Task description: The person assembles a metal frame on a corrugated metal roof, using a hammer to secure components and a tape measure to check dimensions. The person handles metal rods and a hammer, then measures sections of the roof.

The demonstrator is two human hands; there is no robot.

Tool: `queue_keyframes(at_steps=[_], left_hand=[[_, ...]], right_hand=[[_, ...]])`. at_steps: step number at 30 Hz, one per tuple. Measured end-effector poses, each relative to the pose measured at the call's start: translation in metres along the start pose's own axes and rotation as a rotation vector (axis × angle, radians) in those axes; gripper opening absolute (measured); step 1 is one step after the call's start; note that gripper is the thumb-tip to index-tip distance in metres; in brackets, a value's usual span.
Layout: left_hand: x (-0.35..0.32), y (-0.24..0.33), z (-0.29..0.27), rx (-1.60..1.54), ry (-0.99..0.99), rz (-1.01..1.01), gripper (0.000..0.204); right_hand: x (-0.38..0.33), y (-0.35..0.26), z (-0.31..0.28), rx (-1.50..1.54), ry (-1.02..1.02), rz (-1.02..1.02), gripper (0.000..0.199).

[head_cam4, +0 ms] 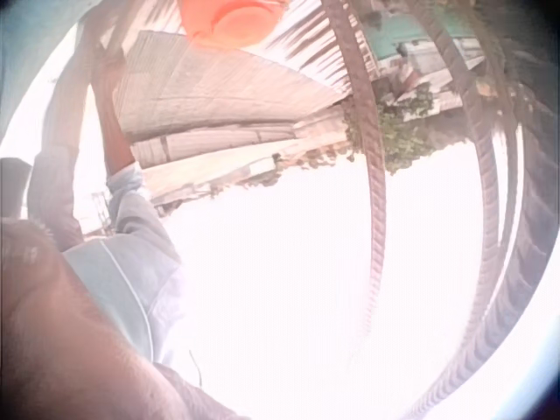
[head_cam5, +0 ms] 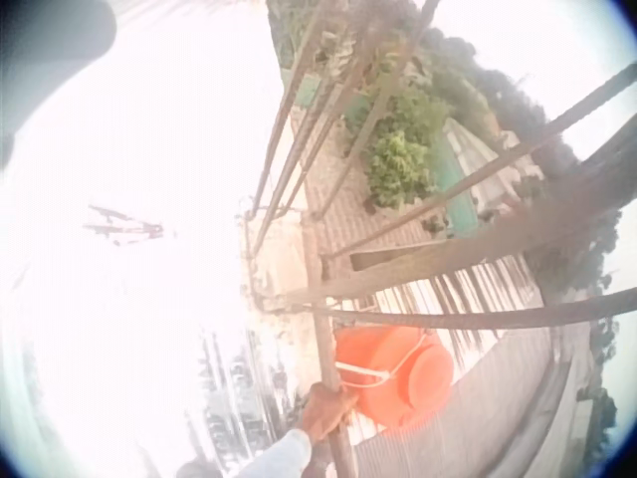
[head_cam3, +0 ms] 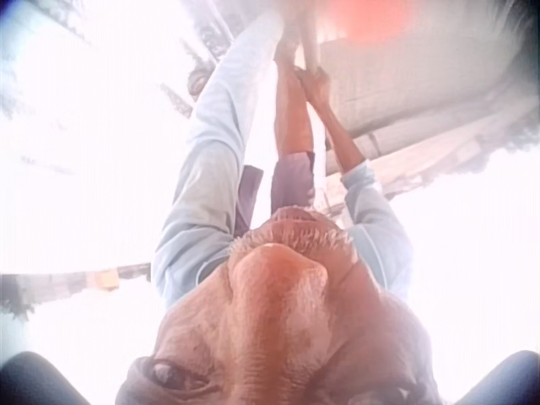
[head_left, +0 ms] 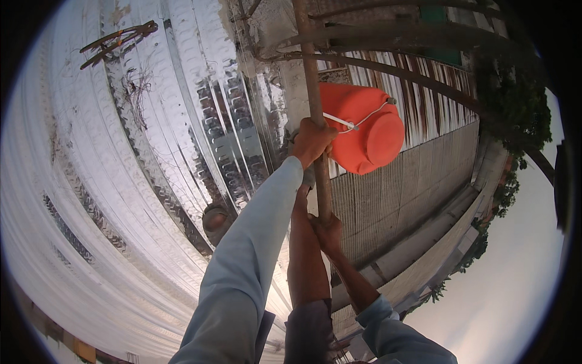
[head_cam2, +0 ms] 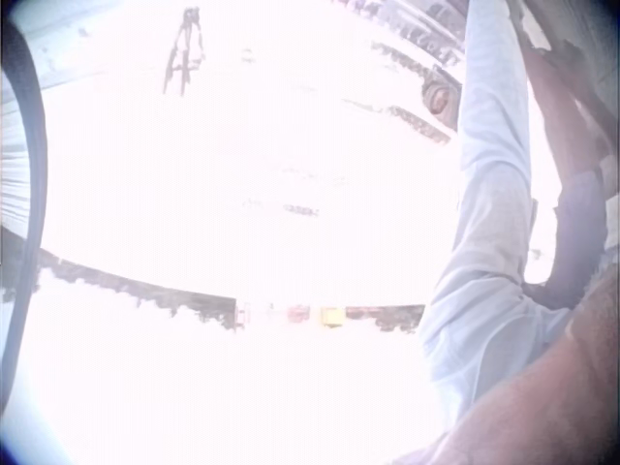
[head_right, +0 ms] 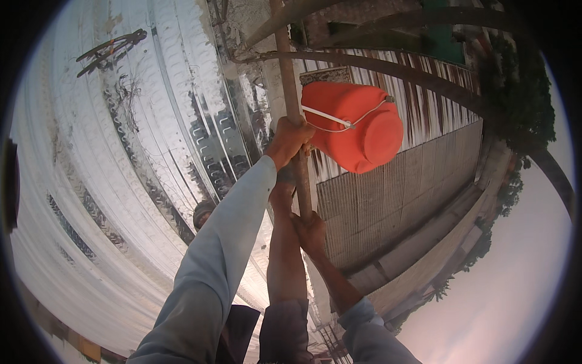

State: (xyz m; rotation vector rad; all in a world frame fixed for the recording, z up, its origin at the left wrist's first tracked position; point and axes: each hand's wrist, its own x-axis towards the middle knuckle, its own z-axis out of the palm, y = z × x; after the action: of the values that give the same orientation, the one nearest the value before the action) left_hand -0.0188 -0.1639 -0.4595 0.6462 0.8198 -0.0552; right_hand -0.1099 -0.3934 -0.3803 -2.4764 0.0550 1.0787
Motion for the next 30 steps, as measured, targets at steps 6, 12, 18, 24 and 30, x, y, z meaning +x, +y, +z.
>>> queue_keyframes(at_steps=[6, 12, 18, 24, 30], left_hand=[[-0.004, 0.007, 0.001, 0.079, 0.052, 0.009, 0.012], [-0.024, 0.007, 0.008, 0.115, 0.250, 0.295, 0.024], [-0.040, 0.022, -0.021, 0.176, 0.116, 0.247, 0.028], [-0.037, 0.021, -0.026, 0.170, 0.145, 0.226, 0.024], [-0.037, 0.021, -0.016, 0.148, 0.170, 0.230, 0.022]], right_hand=[[0.007, -0.019, -0.020, 0.380, -0.299, 0.204, 0.030], [-0.017, -0.032, -0.003, 0.333, -0.243, 0.134, 0.029], [-0.030, -0.037, 0.039, 0.497, -0.330, 0.269, 0.034], [-0.035, -0.045, 0.033, 0.492, -0.332, 0.231, 0.023], [-0.007, -0.012, 0.027, 0.585, -0.455, 0.295, 0.020]])
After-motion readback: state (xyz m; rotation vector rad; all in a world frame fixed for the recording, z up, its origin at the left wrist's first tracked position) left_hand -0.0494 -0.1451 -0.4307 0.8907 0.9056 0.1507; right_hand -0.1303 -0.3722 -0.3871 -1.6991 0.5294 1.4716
